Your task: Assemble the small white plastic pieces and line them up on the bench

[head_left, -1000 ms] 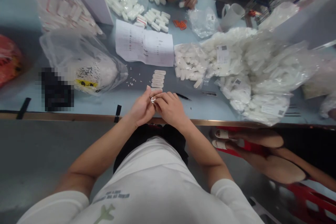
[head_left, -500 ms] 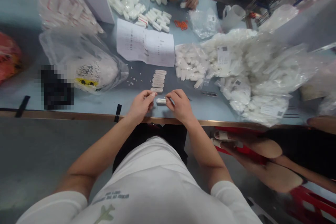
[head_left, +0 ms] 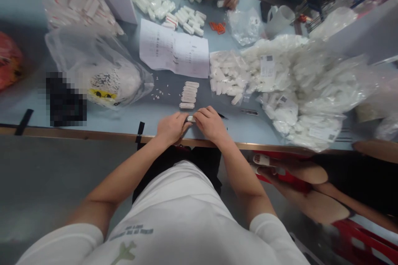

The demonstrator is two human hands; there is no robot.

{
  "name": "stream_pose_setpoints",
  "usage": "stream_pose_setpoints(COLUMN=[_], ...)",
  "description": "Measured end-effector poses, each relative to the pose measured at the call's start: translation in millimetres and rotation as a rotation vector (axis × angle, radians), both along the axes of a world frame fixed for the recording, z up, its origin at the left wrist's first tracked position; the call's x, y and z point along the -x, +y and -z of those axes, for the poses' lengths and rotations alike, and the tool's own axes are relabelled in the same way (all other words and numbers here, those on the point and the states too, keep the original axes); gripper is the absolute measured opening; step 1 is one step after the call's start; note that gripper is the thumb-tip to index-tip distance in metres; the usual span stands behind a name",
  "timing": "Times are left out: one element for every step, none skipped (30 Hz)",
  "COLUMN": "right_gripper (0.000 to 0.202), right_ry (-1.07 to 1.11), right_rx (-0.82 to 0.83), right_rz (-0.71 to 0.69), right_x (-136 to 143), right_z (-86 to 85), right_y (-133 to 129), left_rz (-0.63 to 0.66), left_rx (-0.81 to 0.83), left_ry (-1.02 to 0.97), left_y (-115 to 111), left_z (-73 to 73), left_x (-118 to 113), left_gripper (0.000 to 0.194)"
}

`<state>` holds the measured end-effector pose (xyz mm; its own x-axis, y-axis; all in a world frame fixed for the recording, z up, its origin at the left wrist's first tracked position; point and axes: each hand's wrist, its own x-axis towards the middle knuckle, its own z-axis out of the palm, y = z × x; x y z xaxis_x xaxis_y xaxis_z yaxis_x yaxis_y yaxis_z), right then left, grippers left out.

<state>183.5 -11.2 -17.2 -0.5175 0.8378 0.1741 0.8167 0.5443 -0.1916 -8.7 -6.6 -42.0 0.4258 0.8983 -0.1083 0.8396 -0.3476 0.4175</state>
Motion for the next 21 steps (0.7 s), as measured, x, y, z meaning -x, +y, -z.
stream_pose_setpoints(right_gripper=[0.029,0.028,0.027,0.026,0.026,0.025,0.024,0.023,0.022,0.022,0.021,0.021,0.022,0.023,0.024,0.025,0.026,0.026,0.025,0.025,0.024], right_ry=[-0.017,-0.033,-0.048,-0.062,-0.074,-0.086,-0.097,-0.108,-0.12,-0.132,-0.145,-0.158,-0.174,-0.19,-0.206,-0.221,-0.232,-0.239,-0.242,-0.24,-0.235], right_rx=[0.006,0.01,0.012,0.012,0.013,0.012,0.012,0.012,0.011,0.009,0.006,0.004,0.001,-0.003,-0.006,-0.009,-0.012,-0.015,-0.017,-0.017,-0.016], right_rz=[-0.004,-0.009,-0.013,-0.016,-0.019,-0.019,-0.018,-0.017,-0.017,-0.018,-0.021,-0.025,-0.028,-0.03,-0.031,-0.031,-0.031,-0.033,-0.035,-0.03,-0.022], right_x=[0.4,0.8,1.2,1.7,2.2,2.8,3.4,4.1,4.9,5.8,6.8,7.9,9.1,10.3,11.3,12.1,12.5,12.5,12.0,11.1,9.8], right_z=[-0.1,-0.5,-1.0,-1.8,-2.7,-3.7,-4.8,-6.0,-7.2,-8.5,-10.0,-11.6,-13.3,-15.1,-17.0,-18.7,-20.1,-21.2,-21.9,-22.1,-22.0], right_y=[0.4,0.5,0.5,0.2,-0.3,-1.0,-1.7,-2.4,-3.0,-3.4,-3.7,-3.8,-3.9,-3.9,-3.9,-3.9,-4.0,-4.1,-4.3,-4.5,-4.7], left_rz=[0.004,0.006,0.007,0.005,0.001,-0.005,-0.012,-0.019,-0.021,-0.022,-0.021,-0.02,-0.018,-0.016,-0.015,-0.013,-0.012,-0.01,-0.009,-0.009,-0.009], left_rx=[-0.005,-0.008,-0.011,-0.013,-0.013,-0.011,-0.008,-0.003,0.002,0.006,0.009,0.012,0.015,0.017,0.018,0.017,0.014,0.01,0.006,0.002,0.0], left_ry=[-0.008,-0.018,-0.028,-0.038,-0.048,-0.059,-0.071,-0.082,-0.09,-0.095,-0.097,-0.095,-0.091,-0.086,-0.08,-0.074,-0.07,-0.068,-0.068,-0.072,-0.077], left_y=[0.1,0.2,0.2,0.2,0.1,0.0,-0.3,-0.6,-0.8,-1.1,-1.3,-1.4,-1.5,-1.5,-1.5,-1.4,-1.3,-1.2,-1.1,-1.0,-1.0], left_z=[0.0,0.0,0.0,0.0,0.0,0.1,0.2,0.2,0.3,0.3,0.2,0.1,-0.1,-0.3,-0.6,-0.9,-1.2,-1.3,-1.2,-1.0,-0.5], left_x=[0.0,0.1,0.3,0.4,0.4,0.5,0.4,0.4,0.4,0.4,0.4,0.4,0.4,0.4,0.3,0.2,0.1,-0.1,-0.3,-0.3,-0.3], left_gripper=[0.041,0.041,0.04,0.04,0.04,0.039,0.039,0.039,0.039,0.039,0.04,0.04,0.04,0.04,0.04,0.04,0.04,0.041,0.042,0.042,0.043])
